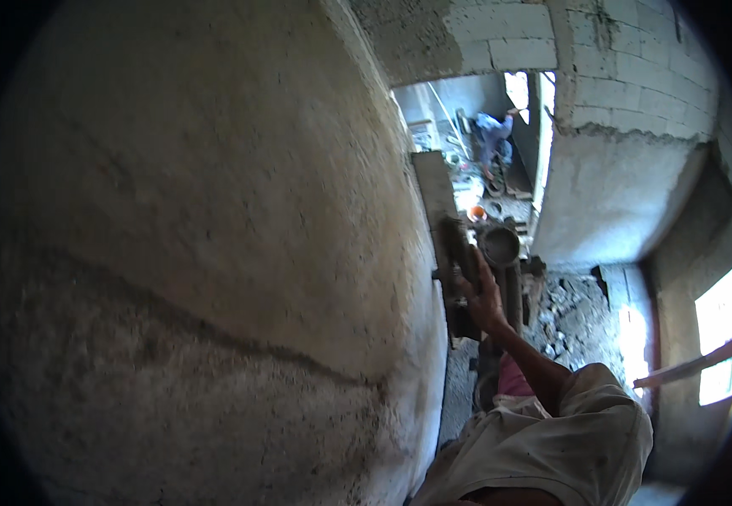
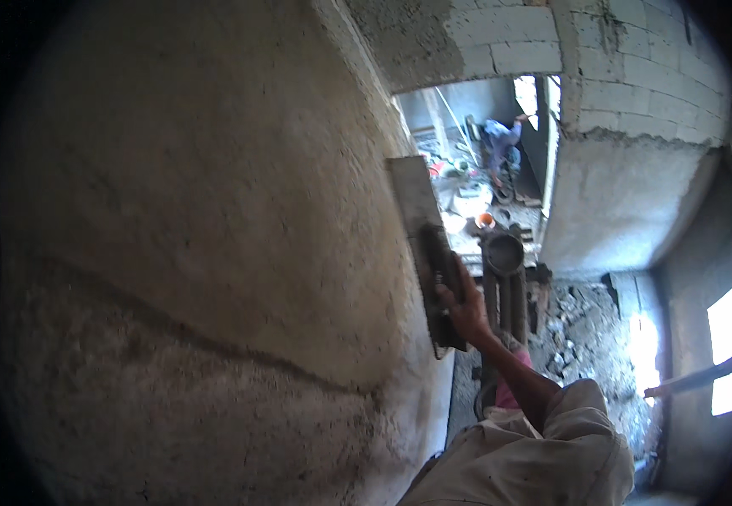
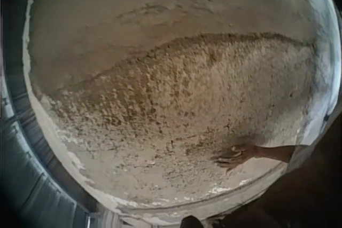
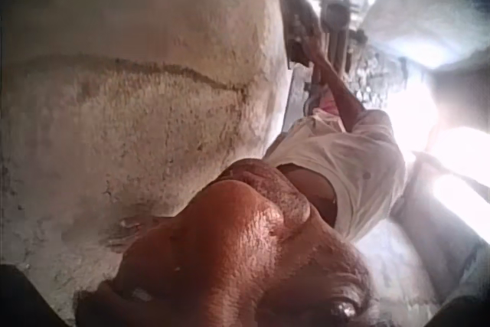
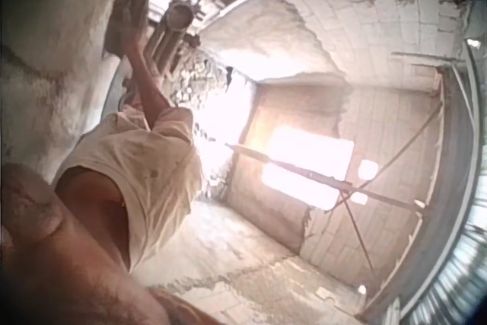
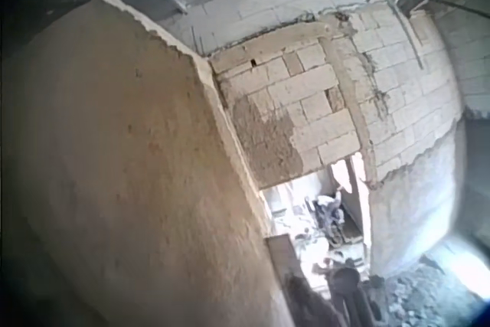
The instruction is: The person applies plaster to a concrete wall using a trowel, repeatedly smoothing the surface and picking up more plaster from a bucket.
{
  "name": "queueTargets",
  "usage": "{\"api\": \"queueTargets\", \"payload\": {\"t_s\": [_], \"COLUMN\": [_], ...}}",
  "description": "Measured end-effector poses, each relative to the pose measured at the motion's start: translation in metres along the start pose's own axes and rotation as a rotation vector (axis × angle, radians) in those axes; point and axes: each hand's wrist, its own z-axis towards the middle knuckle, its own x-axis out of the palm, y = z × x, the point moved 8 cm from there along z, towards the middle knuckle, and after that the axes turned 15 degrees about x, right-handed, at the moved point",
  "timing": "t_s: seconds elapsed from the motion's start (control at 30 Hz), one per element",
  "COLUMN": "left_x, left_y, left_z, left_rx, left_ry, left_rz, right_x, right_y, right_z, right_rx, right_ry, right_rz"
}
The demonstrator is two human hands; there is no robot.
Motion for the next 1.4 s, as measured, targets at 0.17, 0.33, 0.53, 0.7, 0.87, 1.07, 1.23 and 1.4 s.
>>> {"api": "queueTargets", "payload": {"t_s": [0.17,0.33,0.53,0.7,0.87,1.07,1.23,1.4], "left_x": [0.0,0.062,0.075,0.095,0.106,0.1,0.113,0.106], "left_y": [-0.105,-0.156,-0.164,-0.175,-0.179,-0.175,-0.168,-0.234], "left_z": [0.02,0.049,0.066,0.06,0.061,0.066,0.039,0.004], "left_rx": [-0.025,-0.229,-0.442,-0.053,-0.064,-0.418,-0.307,-0.083], "left_ry": [-0.095,-0.134,-0.056,-0.099,-0.177,-0.192,-0.242,-0.459], "left_rz": [0.038,0.107,0.303,0.577,0.511,0.177,0.025,-0.225], "right_x": [0.098,0.19,0.19,0.194,0.174,0.206,0.187,0.056], "right_y": [0.082,0.14,0.297,0.437,0.426,0.129,-0.219,-0.38], "right_z": [0.106,0.157,0.241,0.385,0.521,0.517,0.278,0.119], "right_rx": [-0.375,-0.399,-0.75,-0.632,-0.493,-0.121,0.843,1.028], "right_ry": [0.23,0.49,0.428,0.315,-0.005,-0.021,0.258,0.171], "right_rz": [0.058,0.098,0.17,0.144,0.265,0.275,0.196,-0.123]}}
